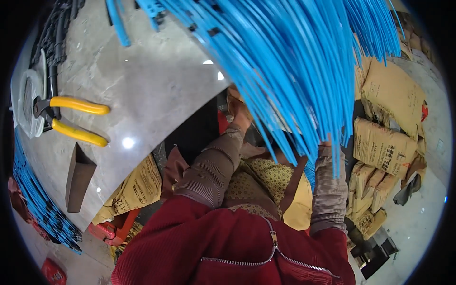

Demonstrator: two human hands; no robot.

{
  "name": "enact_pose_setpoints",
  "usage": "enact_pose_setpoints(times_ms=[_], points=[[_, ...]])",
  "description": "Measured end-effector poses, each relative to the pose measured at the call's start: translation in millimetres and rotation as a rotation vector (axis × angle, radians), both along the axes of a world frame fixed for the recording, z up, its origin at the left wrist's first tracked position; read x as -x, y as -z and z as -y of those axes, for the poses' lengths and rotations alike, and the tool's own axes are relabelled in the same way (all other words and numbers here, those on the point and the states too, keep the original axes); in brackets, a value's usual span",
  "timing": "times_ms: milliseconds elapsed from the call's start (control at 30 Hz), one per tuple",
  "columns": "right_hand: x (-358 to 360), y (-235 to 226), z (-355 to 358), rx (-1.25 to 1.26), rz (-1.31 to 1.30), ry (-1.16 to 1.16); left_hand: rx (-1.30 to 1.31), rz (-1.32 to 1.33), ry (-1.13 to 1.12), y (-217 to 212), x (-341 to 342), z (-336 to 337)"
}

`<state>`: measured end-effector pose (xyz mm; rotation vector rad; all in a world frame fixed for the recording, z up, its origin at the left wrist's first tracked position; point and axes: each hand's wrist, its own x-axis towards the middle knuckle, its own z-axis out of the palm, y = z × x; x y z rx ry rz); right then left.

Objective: Gathering several blue plastic rods into a bundle, trimming the ends with pliers, and placing the bundles into a white bag.

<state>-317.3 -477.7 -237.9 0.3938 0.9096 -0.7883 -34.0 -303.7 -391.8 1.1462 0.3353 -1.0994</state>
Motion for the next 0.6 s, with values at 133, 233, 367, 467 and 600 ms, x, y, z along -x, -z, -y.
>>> enact_pose_setpoints(times_ms=[133, 233, 367, 467, 600], points=[[-5, -34, 5, 0.328, -0.554, -0.286, 0.109, -0.516, 0.012, -72, -16, 48], [-54, -54, -16, 0.508, -0.690, -0.394, 0.119, -0.722, -0.011, -104, -35, 56], [-95, -79, -3, 0.757, -0.793, -0.582, 0.287, -0.381, -0.002, -44, -7, 42], [-149, -106, -8, 0.917, -0.750, -0.678, -0.028, -0.206, -0.012, 14, -33, 5], [-122, -93, 2, 1.000, -0.663, -0.622, 0.005, 0.207, 0.195, -71, -13, -31]])
